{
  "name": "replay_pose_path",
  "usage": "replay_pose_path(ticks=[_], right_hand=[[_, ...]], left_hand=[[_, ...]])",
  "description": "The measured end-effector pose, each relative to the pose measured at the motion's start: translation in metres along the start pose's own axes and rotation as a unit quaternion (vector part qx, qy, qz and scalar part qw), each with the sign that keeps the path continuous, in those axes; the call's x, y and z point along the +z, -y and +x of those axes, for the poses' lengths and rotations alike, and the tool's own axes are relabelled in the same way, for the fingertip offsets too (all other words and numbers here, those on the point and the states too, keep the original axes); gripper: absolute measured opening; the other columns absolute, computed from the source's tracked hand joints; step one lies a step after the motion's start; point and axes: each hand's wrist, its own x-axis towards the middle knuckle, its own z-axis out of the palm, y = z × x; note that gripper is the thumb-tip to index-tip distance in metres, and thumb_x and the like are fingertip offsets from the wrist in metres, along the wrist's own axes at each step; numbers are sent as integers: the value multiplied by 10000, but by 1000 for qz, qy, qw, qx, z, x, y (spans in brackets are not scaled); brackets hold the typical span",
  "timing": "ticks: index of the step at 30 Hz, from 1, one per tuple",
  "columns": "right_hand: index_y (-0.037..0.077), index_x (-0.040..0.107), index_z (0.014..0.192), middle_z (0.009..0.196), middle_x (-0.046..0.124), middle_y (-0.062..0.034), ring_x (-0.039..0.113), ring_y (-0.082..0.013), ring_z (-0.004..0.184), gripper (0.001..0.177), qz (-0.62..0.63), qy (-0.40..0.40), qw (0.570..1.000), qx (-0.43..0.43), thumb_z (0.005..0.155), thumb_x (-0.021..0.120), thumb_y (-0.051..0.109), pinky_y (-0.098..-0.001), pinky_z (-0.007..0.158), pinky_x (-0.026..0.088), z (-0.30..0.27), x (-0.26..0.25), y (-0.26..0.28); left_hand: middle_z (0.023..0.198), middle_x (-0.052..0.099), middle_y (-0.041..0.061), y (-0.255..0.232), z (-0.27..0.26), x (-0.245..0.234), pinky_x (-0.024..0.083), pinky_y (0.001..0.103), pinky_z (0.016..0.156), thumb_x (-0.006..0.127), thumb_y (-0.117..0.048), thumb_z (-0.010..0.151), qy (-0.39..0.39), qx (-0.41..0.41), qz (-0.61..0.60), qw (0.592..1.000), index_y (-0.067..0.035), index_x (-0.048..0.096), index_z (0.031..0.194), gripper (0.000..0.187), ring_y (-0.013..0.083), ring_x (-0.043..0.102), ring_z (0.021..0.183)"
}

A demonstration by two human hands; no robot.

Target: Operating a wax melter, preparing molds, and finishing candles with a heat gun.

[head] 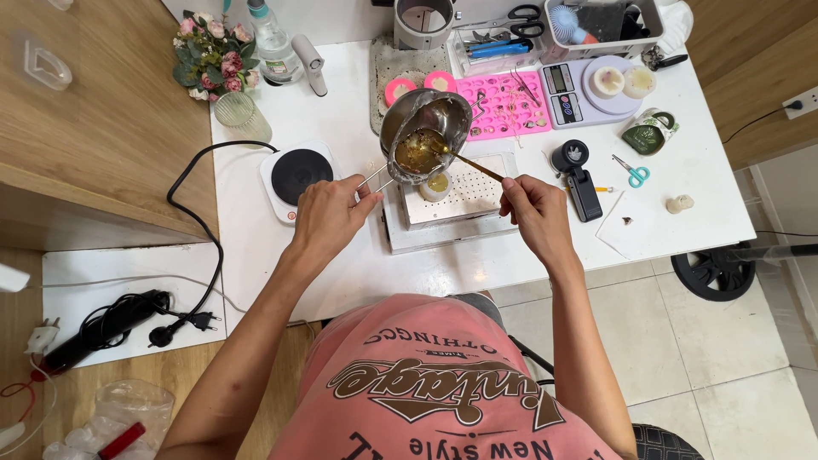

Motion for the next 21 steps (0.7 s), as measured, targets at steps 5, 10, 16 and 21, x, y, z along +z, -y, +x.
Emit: replay_pose_path(ticks=[5, 10, 16, 21], right_hand=[[3, 666, 766, 627, 638, -35, 501, -73, 555, 435, 16, 2, 1000, -2, 1055, 585, 318, -266, 511, 393, -1, 0, -1], [4, 665, 773, 631, 640, -37, 493, -74, 558, 428, 14, 1, 1000, 0, 1054, 586, 316, -266, 510, 389, -1, -1, -1], [2, 666, 763, 625, 640, -40, 491, -78, 554, 430, 10, 0, 1000, 6, 1050, 585, 313, -271, 507, 385, -2, 1, -1], [3, 663, 761, 629, 641, -40, 503, -73, 558, 437, 19, 2, 1000, -1, 1055, 585, 317, -265, 515, 397, -3, 0, -1]], left_hand=[[453, 534, 93, -2, -1, -1, 427, 454, 543, 717, -327, 929, 0, -5, -5, 1000, -41, 697, 791, 318, 298, 536, 436], [454, 532, 97, 0, -1, -2, 426, 453, 542, 719, -322, 930, -4, 4, 1, 1000, -36, 695, 790, 319, 301, 539, 443], [461, 534, 92, -1, -2, -3, 427, 454, 538, 724, -320, 927, -11, 6, -7, 1000, -37, 694, 790, 316, 303, 540, 443], [500, 577, 65, 9, 0, 5, 413, 406, 488, 754, -303, 894, -34, 2, -55, 998, -41, 705, 774, 293, 223, 551, 433]])
